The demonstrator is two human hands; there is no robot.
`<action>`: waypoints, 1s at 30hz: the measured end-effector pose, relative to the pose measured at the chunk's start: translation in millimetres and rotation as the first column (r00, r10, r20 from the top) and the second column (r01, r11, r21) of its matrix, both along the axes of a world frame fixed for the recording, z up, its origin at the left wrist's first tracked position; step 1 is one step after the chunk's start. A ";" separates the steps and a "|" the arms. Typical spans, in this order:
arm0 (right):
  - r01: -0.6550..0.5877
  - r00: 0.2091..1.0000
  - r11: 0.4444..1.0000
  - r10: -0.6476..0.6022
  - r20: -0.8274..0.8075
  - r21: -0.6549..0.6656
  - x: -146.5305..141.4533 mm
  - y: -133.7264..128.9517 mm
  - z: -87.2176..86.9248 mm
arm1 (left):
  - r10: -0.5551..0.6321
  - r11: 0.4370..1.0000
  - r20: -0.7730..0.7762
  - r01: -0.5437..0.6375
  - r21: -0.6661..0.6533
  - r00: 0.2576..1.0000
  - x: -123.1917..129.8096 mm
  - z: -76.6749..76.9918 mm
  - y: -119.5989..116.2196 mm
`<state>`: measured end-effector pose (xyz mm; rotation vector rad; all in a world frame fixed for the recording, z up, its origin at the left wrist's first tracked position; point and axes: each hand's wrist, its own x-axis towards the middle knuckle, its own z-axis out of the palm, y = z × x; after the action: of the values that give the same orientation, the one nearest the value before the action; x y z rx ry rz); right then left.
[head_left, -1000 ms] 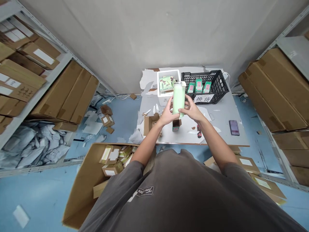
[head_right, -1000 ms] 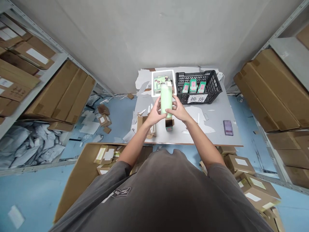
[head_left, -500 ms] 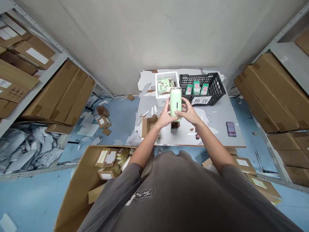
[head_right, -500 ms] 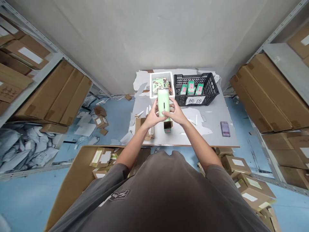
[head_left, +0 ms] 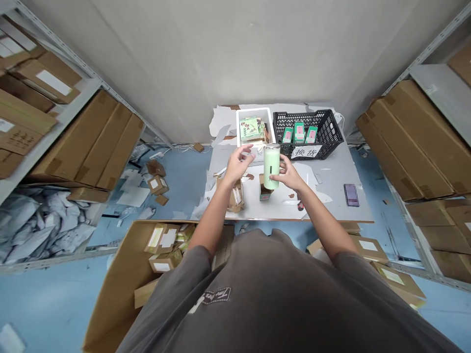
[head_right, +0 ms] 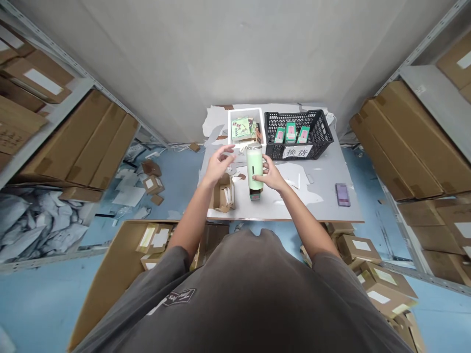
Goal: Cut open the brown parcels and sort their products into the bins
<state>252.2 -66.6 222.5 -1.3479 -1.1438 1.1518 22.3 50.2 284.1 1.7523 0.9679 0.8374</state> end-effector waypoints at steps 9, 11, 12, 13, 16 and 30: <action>-0.031 0.992 0.997 0.023 0.127 0.066 -14.9 -0.6 -12.4 | -0.268 0.958 -0.342 0.287 0.004 0.901 43.5 47.5 33.4; -0.026 0.990 0.998 0.016 0.137 0.065 -17.5 -2.8 -16.1 | -0.286 0.952 -0.368 0.307 -0.001 0.885 48.9 44.9 35.7; -0.028 0.991 0.998 0.020 0.134 0.060 -18.9 -4.3 -18.9 | -0.307 0.944 -0.386 0.330 -0.009 0.870 51.1 42.2 36.9; -0.034 0.992 0.998 0.027 0.127 0.049 -20.2 -6.0 -22.3 | -0.337 0.932 -0.407 0.361 -0.019 0.849 53.3 38.6 38.0; -0.049 0.994 0.999 0.049 0.096 -0.001 -21.6 -10.9 -36.3 | -0.397 0.901 -0.493 0.432 -0.047 0.774 59.6 23.4 40.5; 0.102 0.945 0.908 0.040 0.326 -0.406 24.2 -7.0 -178.9 | -0.279 0.955 -0.553 0.284 -0.079 0.785 61.7 -56.6 25.7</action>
<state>276.3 -73.6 43.6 -1.9428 -1.1364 1.2243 84.0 75.9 227.5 2.1389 1.0267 0.1179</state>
